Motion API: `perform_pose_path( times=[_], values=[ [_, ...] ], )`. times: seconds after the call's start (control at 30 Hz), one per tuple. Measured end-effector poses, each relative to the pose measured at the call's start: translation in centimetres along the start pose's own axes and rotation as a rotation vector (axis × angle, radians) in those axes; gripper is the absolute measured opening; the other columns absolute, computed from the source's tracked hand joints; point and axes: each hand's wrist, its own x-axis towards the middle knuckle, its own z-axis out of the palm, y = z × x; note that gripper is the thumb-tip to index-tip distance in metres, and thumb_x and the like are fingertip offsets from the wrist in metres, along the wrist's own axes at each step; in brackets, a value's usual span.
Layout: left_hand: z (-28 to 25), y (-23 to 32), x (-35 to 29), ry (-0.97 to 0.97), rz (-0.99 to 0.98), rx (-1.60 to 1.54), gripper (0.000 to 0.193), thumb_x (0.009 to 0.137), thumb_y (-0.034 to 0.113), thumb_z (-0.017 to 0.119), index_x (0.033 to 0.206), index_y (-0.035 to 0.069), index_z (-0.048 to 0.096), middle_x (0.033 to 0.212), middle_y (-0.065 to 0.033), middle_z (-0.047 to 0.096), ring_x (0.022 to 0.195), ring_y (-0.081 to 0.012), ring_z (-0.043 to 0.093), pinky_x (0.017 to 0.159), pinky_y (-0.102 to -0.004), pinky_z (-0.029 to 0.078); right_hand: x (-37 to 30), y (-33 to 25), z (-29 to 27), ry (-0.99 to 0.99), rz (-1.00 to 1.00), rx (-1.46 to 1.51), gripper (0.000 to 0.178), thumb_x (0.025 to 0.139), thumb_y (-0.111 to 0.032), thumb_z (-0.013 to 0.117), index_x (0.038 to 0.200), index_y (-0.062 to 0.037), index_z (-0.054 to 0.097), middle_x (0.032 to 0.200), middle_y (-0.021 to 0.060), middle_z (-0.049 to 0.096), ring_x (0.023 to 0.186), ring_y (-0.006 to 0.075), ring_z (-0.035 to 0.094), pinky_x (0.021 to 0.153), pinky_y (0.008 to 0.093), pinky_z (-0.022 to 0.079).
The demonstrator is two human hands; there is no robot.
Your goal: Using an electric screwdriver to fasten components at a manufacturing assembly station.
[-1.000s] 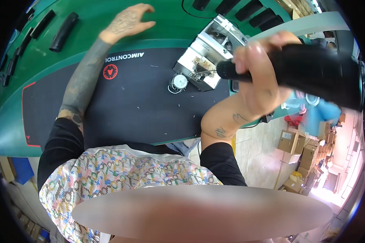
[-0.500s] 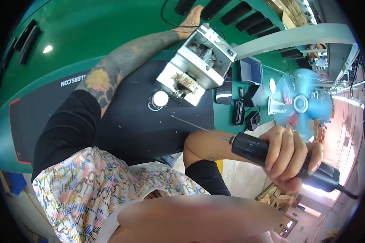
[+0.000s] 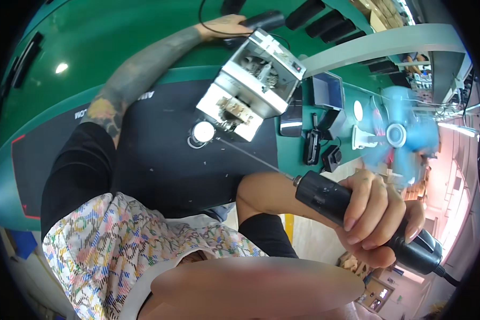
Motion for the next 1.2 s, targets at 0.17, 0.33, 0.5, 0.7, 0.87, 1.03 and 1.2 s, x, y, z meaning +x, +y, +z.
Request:
perform_pose_path(
  times=[0.17,0.33,0.5,0.7,0.87,1.03,1.2],
  values=[
    [-5.7,2.4,-13.9,-0.104,-0.374,-0.091,0.062,0.067,0.042,0.066,0.108,-0.003,0.056,0.101,-0.0143,0.058,0.093,-0.0210,0.056,0.079,-0.0274,0.042,-0.5,0.2,1.6,0.103,-0.098,-0.048,0.033,0.080,-0.015,0.066,0.103,-0.0089,0.044,0.062,-0.0003,0.055,0.049,0.0106,0.054,0.050,0.0234,0.046],
    [-2.9,3.0,-24.0,0.428,-0.052,-0.474,0.048,0.069,0.015,0.074,0.110,0.004,0.052,0.101,-0.0056,0.057,0.094,-0.0143,0.055,0.087,-0.0291,0.042,-0.7,0.7,3.0,0.169,-0.182,0.062,0.030,0.077,-0.016,0.066,0.098,-0.0035,0.048,0.062,-0.0009,0.054,0.050,0.0111,0.052,0.056,0.0258,0.044],
    [2.7,5.1,-24.9,0.318,0.183,-0.244,0.059,0.064,0.009,0.078,0.114,0.002,0.047,0.106,-0.0086,0.056,0.102,-0.0189,0.054,0.089,-0.0314,0.044,-1.0,0.5,3.7,0.183,-0.221,0.102,0.019,0.077,-0.015,0.065,0.080,-0.0117,0.047,0.060,-0.0047,0.053,0.049,0.0069,0.050,0.057,0.0244,0.044],
    [3.8,4.3,-24.6,0.384,0.397,-0.091,0.055,0.064,0.008,0.078,0.110,0.005,0.048,0.106,-0.0097,0.054,0.098,-0.0216,0.056,0.085,-0.0320,0.046,-0.6,3.5,5.1,-0.027,-0.048,-0.138,0.031,0.083,-0.014,0.059,0.109,-0.0126,0.041,0.069,-0.0004,0.050,0.058,0.0136,0.053,0.061,0.0286,0.043],
    [4.1,3.7,-24.0,0.348,0.389,-0.108,0.064,0.059,0.013,0.081,0.113,0.006,0.048,0.110,-0.0108,0.054,0.103,-0.0261,0.055,0.088,-0.0354,0.045,0.7,7.3,4.9,-0.145,0.094,-0.296,0.032,0.080,-0.007,0.048,0.111,-0.0086,0.041,0.066,0.0024,0.040,0.059,0.0158,0.046,0.061,0.0346,0.039],
    [3.8,3.9,-24.1,0.348,0.355,-0.080,0.066,0.058,0.009,0.079,0.115,0.004,0.046,0.113,-0.0121,0.053,0.105,-0.0278,0.054,0.090,-0.0354,0.044,0.2,10.6,6.0,0.196,0.152,-0.615,0.029,0.072,0.010,0.044,0.097,-0.0038,0.037,0.062,0.0098,0.047,0.054,0.0189,0.047,0.065,0.0422,0.043],
    [3.6,4.2,-24.0,0.344,0.353,-0.119,0.067,0.057,0.007,0.079,0.115,0.005,0.046,0.111,-0.0120,0.053,0.105,-0.0273,0.054,0.089,-0.0353,0.045,0.5,11.0,5.9,0.068,0.103,-0.635,0.031,0.075,0.008,0.045,0.101,-0.0055,0.035,0.063,0.0114,0.048,0.049,0.0197,0.046,0.058,0.0412,0.045]
  ],
)
